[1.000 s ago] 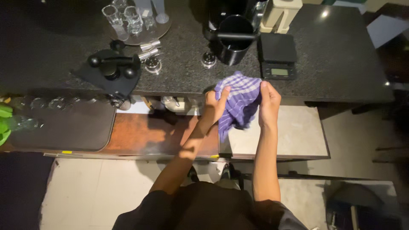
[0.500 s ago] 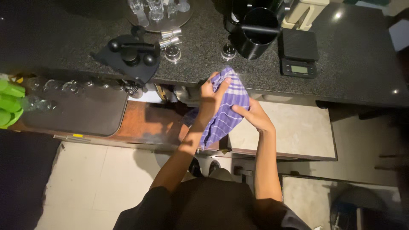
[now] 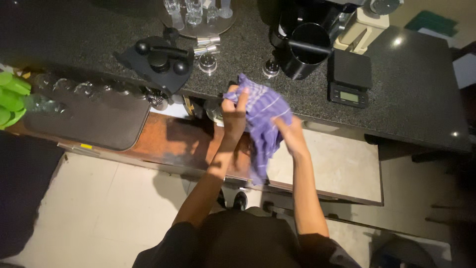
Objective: The person wipes a black rubber mat with a purple cloth, then wipes a metal portafilter basket. The person places the mat on a digital scale and continues wiping the portafilter basket.
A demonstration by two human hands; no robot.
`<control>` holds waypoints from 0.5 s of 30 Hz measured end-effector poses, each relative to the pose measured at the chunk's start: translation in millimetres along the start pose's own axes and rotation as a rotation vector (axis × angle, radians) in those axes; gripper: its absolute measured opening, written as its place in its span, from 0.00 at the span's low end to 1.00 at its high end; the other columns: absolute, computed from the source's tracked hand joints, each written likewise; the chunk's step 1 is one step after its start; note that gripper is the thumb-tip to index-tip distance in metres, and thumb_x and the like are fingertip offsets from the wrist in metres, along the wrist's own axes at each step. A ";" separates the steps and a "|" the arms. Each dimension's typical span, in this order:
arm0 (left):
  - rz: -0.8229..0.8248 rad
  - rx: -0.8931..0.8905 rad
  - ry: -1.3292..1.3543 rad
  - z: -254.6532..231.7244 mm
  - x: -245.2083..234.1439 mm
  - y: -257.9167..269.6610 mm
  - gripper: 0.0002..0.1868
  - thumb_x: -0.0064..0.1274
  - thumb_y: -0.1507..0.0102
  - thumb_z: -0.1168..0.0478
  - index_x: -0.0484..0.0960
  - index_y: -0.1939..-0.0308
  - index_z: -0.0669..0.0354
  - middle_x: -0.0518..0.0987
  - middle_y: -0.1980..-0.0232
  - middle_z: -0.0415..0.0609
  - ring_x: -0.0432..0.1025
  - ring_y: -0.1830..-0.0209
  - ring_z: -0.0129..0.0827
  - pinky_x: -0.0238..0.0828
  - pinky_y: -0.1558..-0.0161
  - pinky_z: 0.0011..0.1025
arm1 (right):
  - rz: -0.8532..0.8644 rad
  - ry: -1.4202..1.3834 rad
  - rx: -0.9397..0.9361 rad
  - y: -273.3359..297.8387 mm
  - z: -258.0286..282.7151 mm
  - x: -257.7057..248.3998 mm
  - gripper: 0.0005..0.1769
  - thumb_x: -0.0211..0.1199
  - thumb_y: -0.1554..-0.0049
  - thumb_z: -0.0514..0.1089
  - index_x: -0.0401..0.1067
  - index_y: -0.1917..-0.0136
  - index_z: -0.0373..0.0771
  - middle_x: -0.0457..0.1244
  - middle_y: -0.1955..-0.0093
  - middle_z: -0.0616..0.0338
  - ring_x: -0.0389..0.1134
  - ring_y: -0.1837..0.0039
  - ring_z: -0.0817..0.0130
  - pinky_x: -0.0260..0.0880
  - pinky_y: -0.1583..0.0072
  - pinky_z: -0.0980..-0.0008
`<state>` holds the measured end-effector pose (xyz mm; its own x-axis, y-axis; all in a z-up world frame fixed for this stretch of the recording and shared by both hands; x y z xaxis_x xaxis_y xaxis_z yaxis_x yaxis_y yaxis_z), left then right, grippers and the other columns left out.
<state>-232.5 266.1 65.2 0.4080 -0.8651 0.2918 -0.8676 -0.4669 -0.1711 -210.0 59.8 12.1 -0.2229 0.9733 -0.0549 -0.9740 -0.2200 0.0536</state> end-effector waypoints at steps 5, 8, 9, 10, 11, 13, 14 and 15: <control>0.139 0.156 -0.159 3.2 9.7 28.3 0.11 0.56 0.36 0.60 0.84 0.56 0.66 0.77 0.53 0.46 0.72 0.54 0.28 0.68 0.50 0.26 | -0.036 -0.622 -0.131 -10.0 59.0 -3.8 0.25 0.58 0.35 0.51 0.66 0.32 0.32 0.66 0.43 0.52 0.66 0.43 0.58 0.65 0.40 0.55; 0.203 0.194 -0.160 15.2 12.5 39.6 0.11 0.58 0.35 0.61 0.85 0.55 0.68 0.78 0.51 0.49 0.73 0.50 0.31 0.69 0.46 0.29 | 0.122 -0.802 -0.233 -4.9 88.6 17.9 0.26 0.53 0.31 0.55 0.63 0.28 0.37 0.63 0.32 0.52 0.66 0.30 0.58 0.66 0.28 0.54; 0.212 0.204 -0.153 19.8 12.9 41.5 0.11 0.59 0.35 0.62 0.85 0.57 0.68 0.78 0.50 0.50 0.74 0.49 0.33 0.69 0.46 0.30 | 0.164 -0.809 -0.266 -2.1 94.8 25.4 0.26 0.51 0.30 0.55 0.61 0.26 0.38 0.61 0.29 0.52 0.65 0.28 0.58 0.65 0.26 0.53; 0.210 0.156 -0.144 25.5 12.4 42.3 0.12 0.61 0.37 0.61 0.84 0.56 0.69 0.79 0.50 0.50 0.74 0.49 0.33 0.70 0.45 0.30 | 0.174 -0.800 -0.283 0.6 98.6 33.0 0.27 0.50 0.29 0.55 0.59 0.23 0.39 0.60 0.27 0.53 0.63 0.26 0.59 0.63 0.24 0.54; 0.210 0.111 -0.135 30.5 12.0 41.8 0.14 0.62 0.38 0.60 0.84 0.54 0.69 0.80 0.50 0.50 0.75 0.49 0.33 0.71 0.45 0.31 | 0.182 -0.793 -0.304 2.4 101.7 40.4 0.29 0.50 0.29 0.55 0.56 0.21 0.41 0.58 0.24 0.54 0.61 0.24 0.60 0.61 0.23 0.55; 0.196 0.051 -0.096 35.8 8.0 39.6 0.21 0.64 0.40 0.60 0.80 0.48 0.71 0.80 0.47 0.52 0.75 0.46 0.35 0.71 0.42 0.32 | 0.206 -0.805 -0.324 4.2 107.4 51.3 0.31 0.48 0.28 0.55 0.53 0.18 0.43 0.56 0.22 0.55 0.59 0.22 0.60 0.58 0.21 0.56; 0.181 0.037 -0.067 35.9 4.0 39.3 0.26 0.65 0.41 0.61 0.76 0.43 0.72 0.79 0.45 0.54 0.74 0.44 0.36 0.71 0.41 0.34 | 0.222 -0.826 -0.324 4.7 109.1 56.9 0.31 0.47 0.28 0.55 0.52 0.17 0.43 0.56 0.22 0.54 0.59 0.22 0.59 0.58 0.21 0.55; 0.167 0.018 -0.039 35.0 -1.7 39.3 0.31 0.66 0.42 0.62 0.72 0.38 0.73 0.79 0.42 0.55 0.74 0.42 0.38 0.70 0.39 0.35 | 0.234 -0.847 -0.321 5.7 109.3 62.8 0.31 0.46 0.28 0.55 0.51 0.17 0.44 0.56 0.22 0.54 0.58 0.22 0.58 0.58 0.21 0.54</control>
<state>-257.4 242.8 25.0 0.2692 -0.9373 0.2212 -0.9194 -0.3185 -0.2308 -225.1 126.8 118.0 -0.4342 0.5976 0.6741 -0.9007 -0.3008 -0.3134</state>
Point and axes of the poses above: each hand's wrist, its own y-axis away from the middle knuckle, its own x-axis out of the palm, z = x × y, the point moved 3 cm from there along -y, towards the middle knuckle
